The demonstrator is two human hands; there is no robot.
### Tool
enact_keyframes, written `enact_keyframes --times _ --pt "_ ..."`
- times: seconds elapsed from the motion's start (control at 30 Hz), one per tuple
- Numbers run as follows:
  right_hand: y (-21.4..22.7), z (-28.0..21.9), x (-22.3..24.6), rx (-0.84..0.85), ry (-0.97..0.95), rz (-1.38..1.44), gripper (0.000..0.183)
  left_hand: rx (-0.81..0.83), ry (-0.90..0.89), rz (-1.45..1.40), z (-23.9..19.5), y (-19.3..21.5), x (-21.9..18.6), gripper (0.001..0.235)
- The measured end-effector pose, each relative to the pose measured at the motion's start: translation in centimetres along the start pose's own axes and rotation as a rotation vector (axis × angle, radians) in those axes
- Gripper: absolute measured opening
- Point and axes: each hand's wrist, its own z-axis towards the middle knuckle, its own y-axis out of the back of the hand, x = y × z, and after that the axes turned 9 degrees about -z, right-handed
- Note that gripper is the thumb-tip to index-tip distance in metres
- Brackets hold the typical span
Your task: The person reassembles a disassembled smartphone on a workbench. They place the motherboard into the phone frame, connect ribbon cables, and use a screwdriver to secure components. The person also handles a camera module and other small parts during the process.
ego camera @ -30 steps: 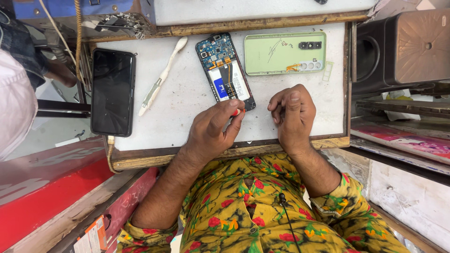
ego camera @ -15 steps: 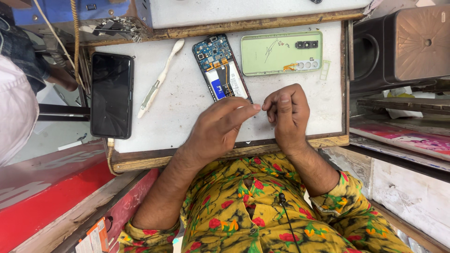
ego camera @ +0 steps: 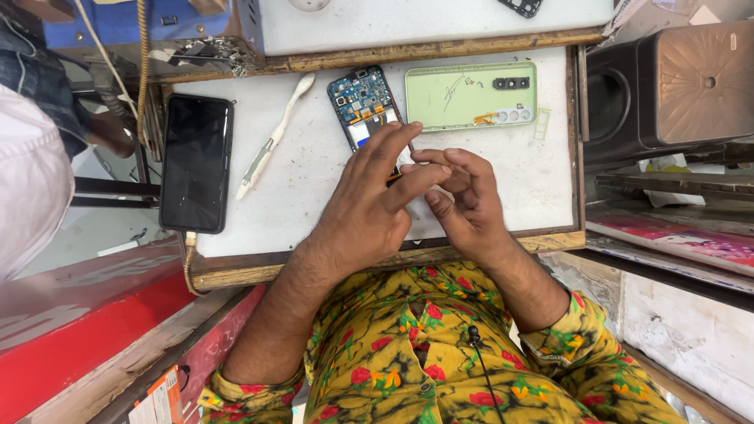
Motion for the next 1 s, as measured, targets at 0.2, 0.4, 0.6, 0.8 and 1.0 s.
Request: enact_keyframes --times 0.2,0.4,0.6,0.8,1.0 --pt "1.3 1.8 1.8 0.068 0.069 -0.258 0.066 0.009 -0.005 -0.001 0.3 -0.3 -0.5 0.073" --pt "1.6 3.4 4.5 0.018 0.055 -0.688 0.059 0.008 -0.007 0.01 0.4 -0.6 -0.8 0.07" --pt "1.4 3.8 6.2 0.101 0.011 -0.635 0.057 -0.01 -0.008 0.012 0.0 -0.8 -0.8 0.069" --pt "1.3 4.1 7.3 0.105 0.087 -0.692 0.066 -0.034 -0.009 0.024 0.4 -1.0 -0.8 0.073" --pt "1.3 4.0 7.5 0.106 0.025 -0.55 0.064 -0.038 -0.016 -0.003 0.2 -1.2 -1.0 0.07"
